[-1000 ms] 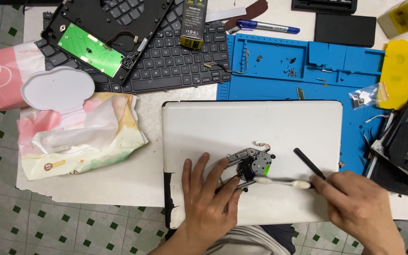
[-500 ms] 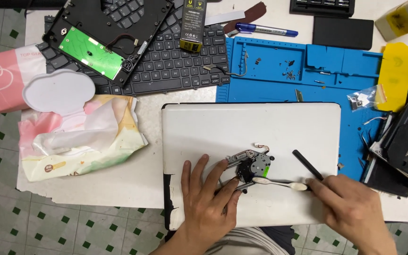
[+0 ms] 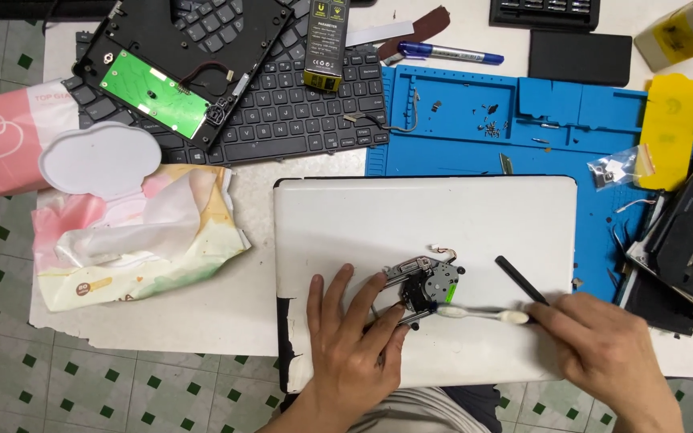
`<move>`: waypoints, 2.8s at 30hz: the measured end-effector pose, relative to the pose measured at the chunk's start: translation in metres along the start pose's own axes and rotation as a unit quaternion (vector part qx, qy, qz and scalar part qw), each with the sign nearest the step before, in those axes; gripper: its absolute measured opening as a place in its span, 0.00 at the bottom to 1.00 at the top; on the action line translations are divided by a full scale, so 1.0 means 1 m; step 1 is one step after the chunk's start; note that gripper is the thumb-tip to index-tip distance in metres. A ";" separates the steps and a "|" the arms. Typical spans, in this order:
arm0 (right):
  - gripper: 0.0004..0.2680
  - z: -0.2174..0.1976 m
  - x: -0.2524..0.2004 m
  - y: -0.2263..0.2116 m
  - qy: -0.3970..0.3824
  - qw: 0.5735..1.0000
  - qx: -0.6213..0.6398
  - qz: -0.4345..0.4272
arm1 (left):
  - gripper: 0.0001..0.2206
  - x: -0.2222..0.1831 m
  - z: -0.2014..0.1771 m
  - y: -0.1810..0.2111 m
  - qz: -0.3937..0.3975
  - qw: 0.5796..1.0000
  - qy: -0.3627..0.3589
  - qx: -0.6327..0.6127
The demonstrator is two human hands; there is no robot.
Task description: Cleaning a small electronic component, likely a laptop fan, using a brush to remove dust.
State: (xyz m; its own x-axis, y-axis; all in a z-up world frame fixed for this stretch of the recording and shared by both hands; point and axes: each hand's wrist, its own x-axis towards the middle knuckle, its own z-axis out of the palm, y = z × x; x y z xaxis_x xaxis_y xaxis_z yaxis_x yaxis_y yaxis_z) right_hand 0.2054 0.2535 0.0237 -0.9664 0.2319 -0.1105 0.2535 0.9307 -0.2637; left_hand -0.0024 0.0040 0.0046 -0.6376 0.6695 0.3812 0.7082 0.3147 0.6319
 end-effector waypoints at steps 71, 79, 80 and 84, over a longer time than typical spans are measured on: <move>0.18 -0.022 0.072 0.001 -0.011 0.964 -0.243 -0.110 | 0.12 0.002 -0.001 0.005 0.034 0.997 0.004 0.071; 0.15 -0.026 0.084 -0.013 -0.022 0.970 -0.205 -0.130 | 0.12 0.003 0.001 0.004 0.033 0.997 0.013 0.068; 0.15 -0.027 0.083 -0.006 -0.029 0.971 -0.204 -0.121 | 0.12 0.002 0.002 0.004 0.032 0.997 0.014 0.067; 0.13 -0.031 0.069 0.018 -0.055 0.966 -0.242 -0.064 | 0.12 -0.001 0.004 0.003 0.029 0.996 0.017 0.079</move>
State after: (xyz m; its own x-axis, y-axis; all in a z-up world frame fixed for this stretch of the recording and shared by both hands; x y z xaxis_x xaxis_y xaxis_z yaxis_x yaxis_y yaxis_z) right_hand 0.1420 0.2951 0.0414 -0.9716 0.0984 -0.2154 0.0560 0.9793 0.1947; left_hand 0.0018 0.0066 0.0036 -0.6021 0.6669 0.4390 0.7814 0.3792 0.4956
